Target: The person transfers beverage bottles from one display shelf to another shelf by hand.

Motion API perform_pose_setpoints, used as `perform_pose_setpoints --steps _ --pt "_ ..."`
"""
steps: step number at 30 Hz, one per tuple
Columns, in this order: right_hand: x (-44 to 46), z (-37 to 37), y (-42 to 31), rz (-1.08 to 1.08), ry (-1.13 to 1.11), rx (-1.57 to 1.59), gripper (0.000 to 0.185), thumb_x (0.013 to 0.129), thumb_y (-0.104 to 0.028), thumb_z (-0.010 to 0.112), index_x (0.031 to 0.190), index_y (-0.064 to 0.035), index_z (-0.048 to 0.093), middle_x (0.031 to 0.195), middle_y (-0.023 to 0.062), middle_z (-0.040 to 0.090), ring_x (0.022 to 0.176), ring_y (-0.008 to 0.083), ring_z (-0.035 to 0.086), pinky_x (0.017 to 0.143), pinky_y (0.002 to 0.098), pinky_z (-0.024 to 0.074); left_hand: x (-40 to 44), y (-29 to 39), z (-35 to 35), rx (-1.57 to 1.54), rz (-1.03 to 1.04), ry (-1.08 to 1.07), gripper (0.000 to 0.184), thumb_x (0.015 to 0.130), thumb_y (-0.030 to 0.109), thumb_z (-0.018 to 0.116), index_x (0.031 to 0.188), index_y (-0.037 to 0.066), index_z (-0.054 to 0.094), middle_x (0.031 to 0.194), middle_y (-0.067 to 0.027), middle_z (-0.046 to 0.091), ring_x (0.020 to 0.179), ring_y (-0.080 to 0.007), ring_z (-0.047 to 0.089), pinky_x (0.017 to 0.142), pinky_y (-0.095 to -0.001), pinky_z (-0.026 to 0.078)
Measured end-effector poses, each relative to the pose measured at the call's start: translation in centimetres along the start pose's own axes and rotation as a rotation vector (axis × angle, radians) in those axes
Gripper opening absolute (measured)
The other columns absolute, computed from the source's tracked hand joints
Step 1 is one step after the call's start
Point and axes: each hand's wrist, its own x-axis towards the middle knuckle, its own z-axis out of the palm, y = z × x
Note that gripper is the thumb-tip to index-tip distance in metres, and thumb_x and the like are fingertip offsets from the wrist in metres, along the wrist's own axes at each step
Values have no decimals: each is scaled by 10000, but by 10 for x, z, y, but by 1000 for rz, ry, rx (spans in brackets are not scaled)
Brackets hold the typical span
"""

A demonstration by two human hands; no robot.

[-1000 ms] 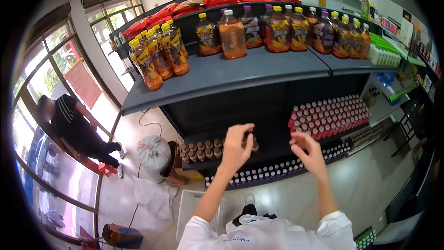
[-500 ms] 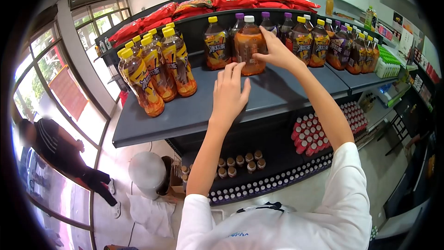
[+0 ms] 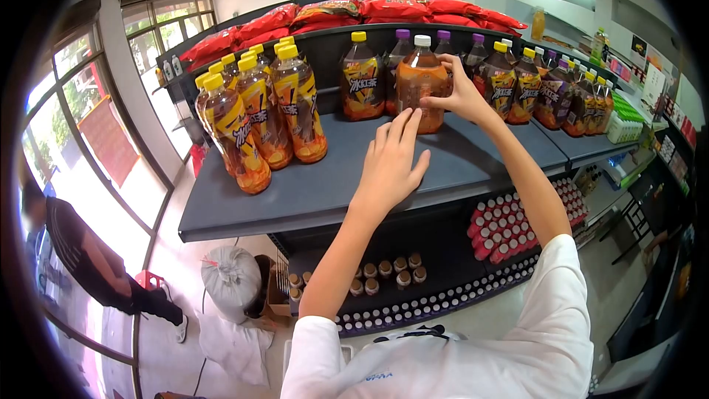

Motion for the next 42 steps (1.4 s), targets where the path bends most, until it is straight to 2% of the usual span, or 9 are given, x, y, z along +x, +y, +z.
perform_pose_setpoints --steps 3,5,8,11,16,19,22,26,42 --pt "-9 -5 -4 -4 4 171 1030 744 -295 926 1494 -76 255 1407 162 472 1362 303 463 1110 458 431 1 2 -3 -38 16 -6 690 917 228 668 1524 55 390 1531 -143 431 1342 -365 455 1118 -463 399" --pt "-15 -11 -12 -10 2 93 1045 752 -275 923 1515 -99 230 1396 156 474 1369 301 454 1099 486 440 2 3 -2 -43 31 -1 691 917 227 669 1524 55 389 1531 -144 431 1342 -367 456 1117 -463 400" --pt "-20 -10 -20 48 -23 96 1074 729 -309 933 1525 -71 251 1389 167 473 1350 302 476 1100 451 441 2 5 0 -46 42 -1 692 916 223 670 1525 55 389 1531 -146 429 1340 -370 457 1116 -463 402" --pt "-20 -5 -17 -64 114 -145 1071 709 -351 934 1517 -29 309 1366 180 494 1322 301 509 1091 411 445 1 4 0 -48 45 -7 691 917 221 669 1526 54 388 1532 -147 428 1337 -373 458 1117 -463 401" --pt "-18 -11 -26 110 21 -179 984 732 -370 905 1481 1 385 1405 206 528 1307 281 540 1063 393 459 1 4 0 -42 48 -19 692 921 221 665 1530 53 383 1537 -141 425 1339 -369 454 1122 -460 396" --pt "-21 -6 -30 138 4 47 951 750 -346 891 1480 -5 385 1374 197 578 1255 258 587 1050 383 473 1 2 1 -37 57 -36 699 923 223 661 1537 53 374 1547 -134 416 1347 -361 445 1131 -454 390" --pt "-22 -5 -33 85 19 43 929 759 -321 883 1479 -8 385 1311 184 629 1215 242 619 1038 375 486 1 2 1 -28 59 -44 706 925 227 660 1543 53 367 1556 -130 408 1353 -354 438 1140 -449 385" --pt "-23 -5 -35 68 14 26 937 763 -306 879 1490 -5 370 1339 192 616 1236 245 611 1049 377 482 1 1 1 -24 61 -50 710 928 235 656 1548 54 360 1562 -131 403 1353 -354 436 1146 -450 379" --pt "-32 2 -65 -87 27 -79 926 722 -182 834 1493 2 356 1357 252 574 1279 342 582 1084 398 453 -2 -3 1 -48 46 -36 699 945 242 646 1534 -3 361 1543 -183 417 1375 -374 423 1149 -442 374"
